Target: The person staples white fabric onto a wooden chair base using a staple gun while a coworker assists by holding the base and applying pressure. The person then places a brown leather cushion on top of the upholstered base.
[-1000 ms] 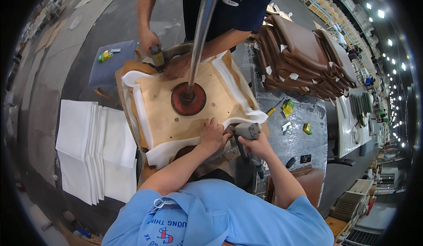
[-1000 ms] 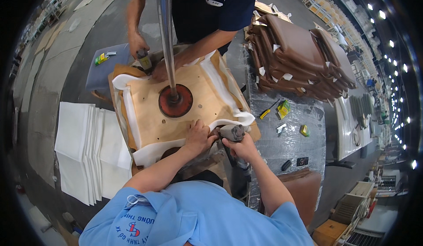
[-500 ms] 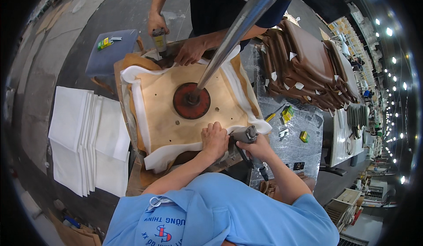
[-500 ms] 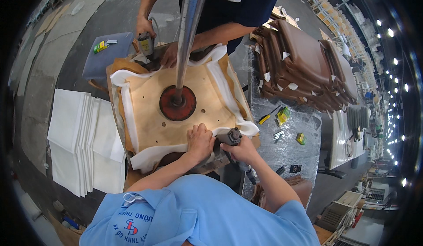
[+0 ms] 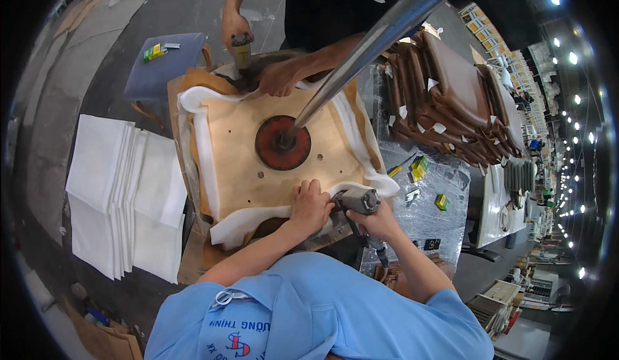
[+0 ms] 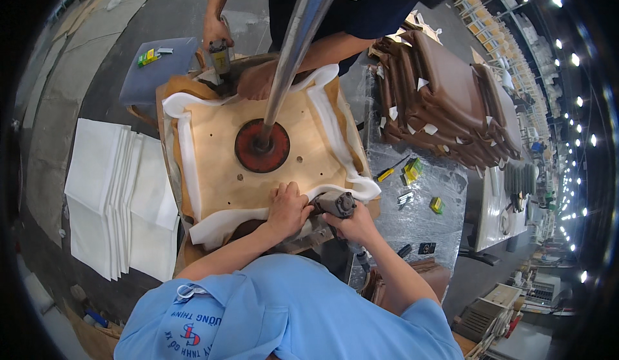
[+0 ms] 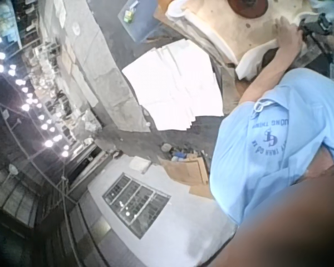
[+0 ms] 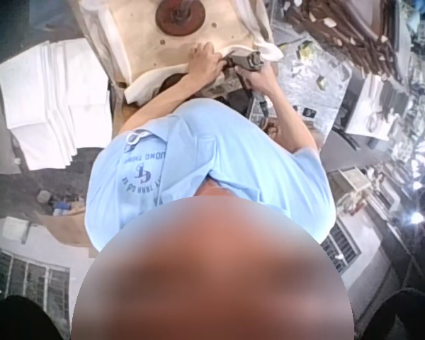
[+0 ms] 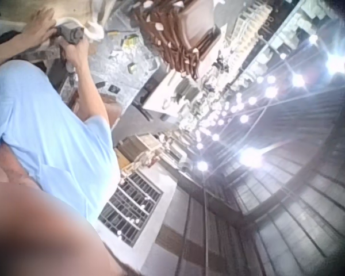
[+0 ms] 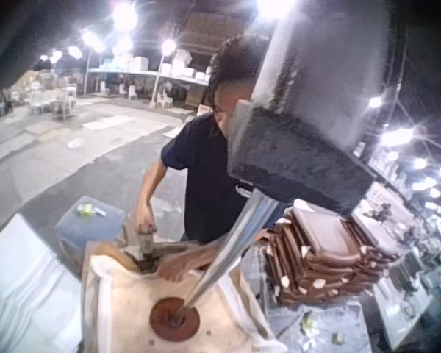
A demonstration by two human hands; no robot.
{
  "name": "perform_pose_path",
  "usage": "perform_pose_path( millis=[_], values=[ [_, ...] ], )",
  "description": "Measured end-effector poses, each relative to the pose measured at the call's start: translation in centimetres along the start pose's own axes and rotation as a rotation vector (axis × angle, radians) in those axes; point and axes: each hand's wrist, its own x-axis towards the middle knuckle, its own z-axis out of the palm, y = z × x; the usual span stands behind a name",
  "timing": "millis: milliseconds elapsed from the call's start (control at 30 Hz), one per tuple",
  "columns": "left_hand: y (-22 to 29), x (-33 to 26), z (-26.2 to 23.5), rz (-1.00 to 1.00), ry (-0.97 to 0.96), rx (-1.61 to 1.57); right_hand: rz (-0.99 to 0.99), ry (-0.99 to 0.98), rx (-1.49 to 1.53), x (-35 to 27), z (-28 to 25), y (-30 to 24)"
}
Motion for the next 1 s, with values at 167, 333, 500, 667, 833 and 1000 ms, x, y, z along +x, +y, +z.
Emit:
perform_pose_path(
  millis=[167,333,500,667,833,1000],
  values=[
    [-0.1,0.2,0.5,-0.055,-0.014,-0.063,0.019,-0.022,-0.02,0.0,0.4,-0.5],
    [-0.2,0.3,0.1,-0.01,0.014,-0.042,0.026,0.008,-0.105,0.3,1.0,-1.2],
    [-0.5,-0.6,-0.4,0.029,-0.087,0.036,-0.004,0.033,-0.083,0.1,1.0,-1.3],
    [-0.4,-0.6,-0.2,-0.039,-0.057,-0.037,0.053,-0.018,-0.059,-0.9,1.2,-1.3],
    [-0.5,-0.2,0.1,-0.054,-0.055,-0.054,0.081,-0.014,-0.098,-0.5,1.7,-1.1],
    [-1.0,-0.7,-0.6,0.026,-0.047,-0.005,-0.125,0.036,-0.172,0.6,2.0,-0.5]
  ],
)
